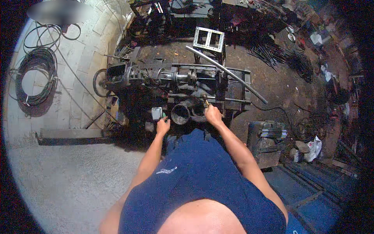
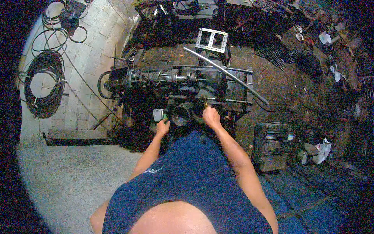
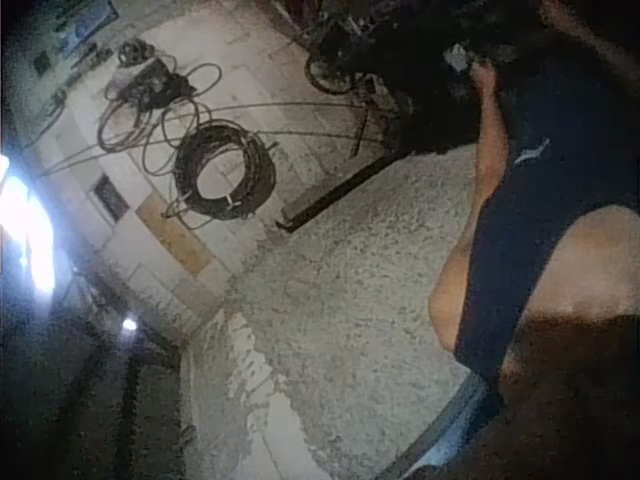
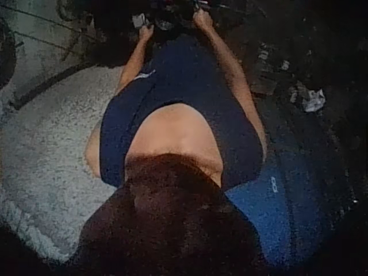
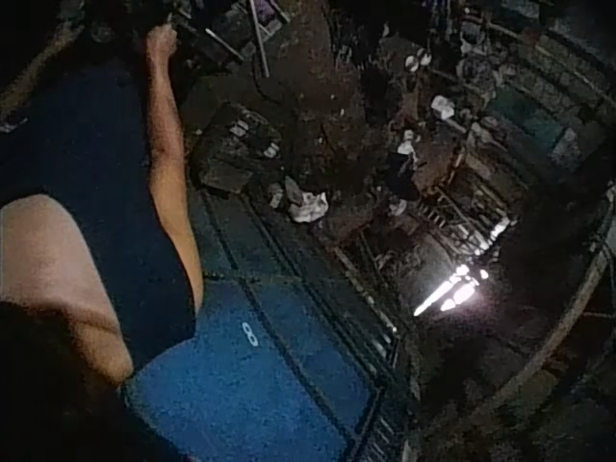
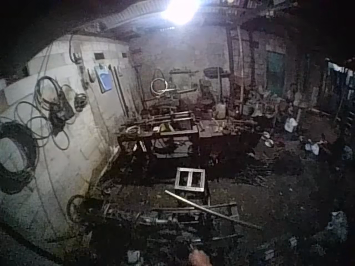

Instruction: Fabricating and organizing metal parts using a specialized machine.

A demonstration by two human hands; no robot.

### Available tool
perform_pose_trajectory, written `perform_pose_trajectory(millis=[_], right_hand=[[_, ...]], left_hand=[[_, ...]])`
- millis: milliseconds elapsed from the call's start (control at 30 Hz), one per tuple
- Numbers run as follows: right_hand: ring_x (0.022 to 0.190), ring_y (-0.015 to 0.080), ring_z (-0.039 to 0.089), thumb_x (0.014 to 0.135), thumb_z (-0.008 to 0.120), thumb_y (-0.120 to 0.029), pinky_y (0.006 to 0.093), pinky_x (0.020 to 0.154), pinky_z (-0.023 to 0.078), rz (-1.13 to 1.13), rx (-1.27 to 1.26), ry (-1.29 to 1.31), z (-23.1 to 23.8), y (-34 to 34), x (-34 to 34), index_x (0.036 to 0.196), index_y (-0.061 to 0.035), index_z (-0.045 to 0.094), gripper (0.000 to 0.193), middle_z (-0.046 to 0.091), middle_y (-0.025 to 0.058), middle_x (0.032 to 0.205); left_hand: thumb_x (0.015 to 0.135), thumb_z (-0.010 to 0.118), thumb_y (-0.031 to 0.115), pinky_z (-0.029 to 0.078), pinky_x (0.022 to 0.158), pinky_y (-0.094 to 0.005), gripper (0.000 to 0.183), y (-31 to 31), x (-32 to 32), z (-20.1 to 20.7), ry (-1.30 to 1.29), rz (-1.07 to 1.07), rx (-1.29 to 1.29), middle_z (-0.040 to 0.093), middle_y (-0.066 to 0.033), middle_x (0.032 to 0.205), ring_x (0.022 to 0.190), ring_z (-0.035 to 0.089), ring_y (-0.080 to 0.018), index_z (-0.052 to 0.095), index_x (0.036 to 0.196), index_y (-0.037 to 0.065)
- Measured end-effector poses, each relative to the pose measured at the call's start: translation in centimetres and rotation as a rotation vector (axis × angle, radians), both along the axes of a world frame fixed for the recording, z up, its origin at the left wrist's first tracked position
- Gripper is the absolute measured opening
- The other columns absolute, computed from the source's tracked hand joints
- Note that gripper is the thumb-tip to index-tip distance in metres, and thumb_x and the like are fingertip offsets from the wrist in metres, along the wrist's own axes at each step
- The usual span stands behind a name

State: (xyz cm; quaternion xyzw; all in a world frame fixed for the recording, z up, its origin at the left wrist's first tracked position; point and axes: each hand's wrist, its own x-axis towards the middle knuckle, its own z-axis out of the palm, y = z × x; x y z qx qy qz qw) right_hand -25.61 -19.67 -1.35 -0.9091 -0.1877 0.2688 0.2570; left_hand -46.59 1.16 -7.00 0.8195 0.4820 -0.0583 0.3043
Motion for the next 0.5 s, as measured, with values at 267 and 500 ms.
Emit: perform_pose_trajectory(millis=[267, 500], right_hand=[[0.083, 0.0469, 0.058, 0.084, 0.045, -0.024, 0.0546, 0.076, 0.045, -0.02, 0.028, -0.009, -0.7, -0.6, -0.2, 0.093, 0.0037, 0.058, 0.032, 0.06, 0.0309, 0.085], [0.077, 0.0468, 0.06, 0.084, 0.044, -0.024, 0.0551, 0.071, 0.048, 0.001, 0.068, -0.051, -1.5, -1.0, -0.5, 0.088, 0.0029, 0.056, 0.03, 0.061, 0.0294, 0.081]], left_hand=[[0.081, 0.058, 0.028, 0.047, 0.082, -0.0436, 0.035, 0.2, -0.1, -0.4, -0.013, -0.037, 0.015, 0.062, -0.023, 0.1, 0.095, 0.059, -0.038, 0.062, 0.11, 0.009], [0.081, 0.059, 0.027, 0.047, 0.082, -0.0436, 0.035, 0.2, 0.0, -0.5, -0.044, -0.041, 0.015, 0.062, -0.0238, 0.099, 0.095, 0.059, -0.0384, 0.062, 0.111, 0.008]])
